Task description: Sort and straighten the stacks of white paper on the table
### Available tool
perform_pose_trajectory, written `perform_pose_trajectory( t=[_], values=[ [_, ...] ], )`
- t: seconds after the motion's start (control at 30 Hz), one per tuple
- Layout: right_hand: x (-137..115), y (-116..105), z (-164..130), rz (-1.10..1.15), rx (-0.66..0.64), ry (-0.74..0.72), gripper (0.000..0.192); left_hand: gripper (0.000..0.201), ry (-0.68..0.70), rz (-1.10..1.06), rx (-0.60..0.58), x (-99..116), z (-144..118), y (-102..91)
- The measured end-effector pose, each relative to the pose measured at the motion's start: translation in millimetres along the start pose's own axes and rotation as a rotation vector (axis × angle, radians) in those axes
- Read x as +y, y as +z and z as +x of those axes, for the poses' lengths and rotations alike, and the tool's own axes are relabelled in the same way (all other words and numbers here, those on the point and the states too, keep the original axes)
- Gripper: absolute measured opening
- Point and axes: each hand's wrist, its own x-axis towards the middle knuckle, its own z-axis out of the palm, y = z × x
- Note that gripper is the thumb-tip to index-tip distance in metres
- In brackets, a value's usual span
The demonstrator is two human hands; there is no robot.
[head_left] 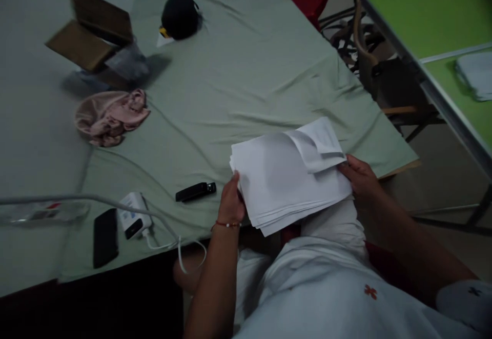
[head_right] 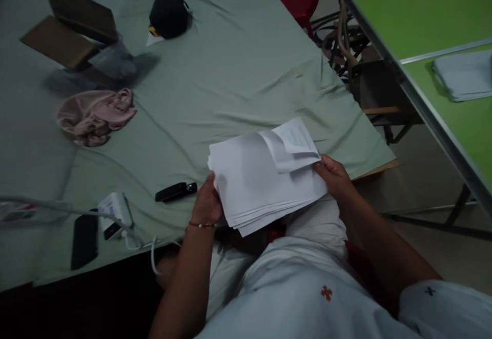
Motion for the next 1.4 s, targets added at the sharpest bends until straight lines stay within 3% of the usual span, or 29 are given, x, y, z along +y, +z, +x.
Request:
perform_pose_trajectory(
  t=[0.1, 0.2, 0.3, 0.4, 0.5, 0.7, 0.8, 0.9, 1.07, 1.23, 1.4],
  values=[
    [-5, 0, 1, -0.070, -0.037, 0.014, 0.035, 0.056, 0.069, 0.144, 0.043, 4, 0, 5.9],
    [-16, -3, 9, -0.054, -0.069, 0.021, 0.035, 0.053, 0.261, 0.234, -0.020, 15, -5, 7.9],
    [-33, -4, 23, 0.003, -0.118, 0.037, 0.047, 0.040, 0.443, 0.337, -0.111, 33, -12, 8.2],
    [-49, 2, 41, 0.049, -0.180, 0.020, 0.055, 0.029, 0.514, 0.394, -0.198, 54, -13, 12.4],
    [-62, 14, 60, 0.049, -0.239, -0.024, 0.052, 0.025, 0.575, 0.361, -0.206, 76, -9, 19.7],
    [-83, 26, 79, -0.004, -0.078, -0.307, 0.056, 0.030, 0.810, 0.285, -0.116, 108, 2, 13.0],
    [-84, 22, 80, -0.149, -0.144, -0.306, 0.053, 0.035, 0.821, 0.289, -0.136, 97, 16, 0.1],
    [-74, 21, 87, -0.288, -0.258, -0.251, 0.041, 0.046, 0.689, 0.376, -0.179, 70, 43, -8.9],
    [-62, 29, 107, -0.293, -0.358, -0.300, 0.035, 0.050, 0.559, 0.487, -0.107, 41, 79, -12.2],
    [-63, 33, 112, -0.260, -0.401, -0.312, 0.032, 0.050, 0.500, 0.499, -0.046, 39, 77, -8.8],
    [-60, 31, 114, -0.245, -0.367, -0.281, 0.040, 0.059, 0.571, 0.489, -0.110, 38, 64, -21.1]
  ],
)
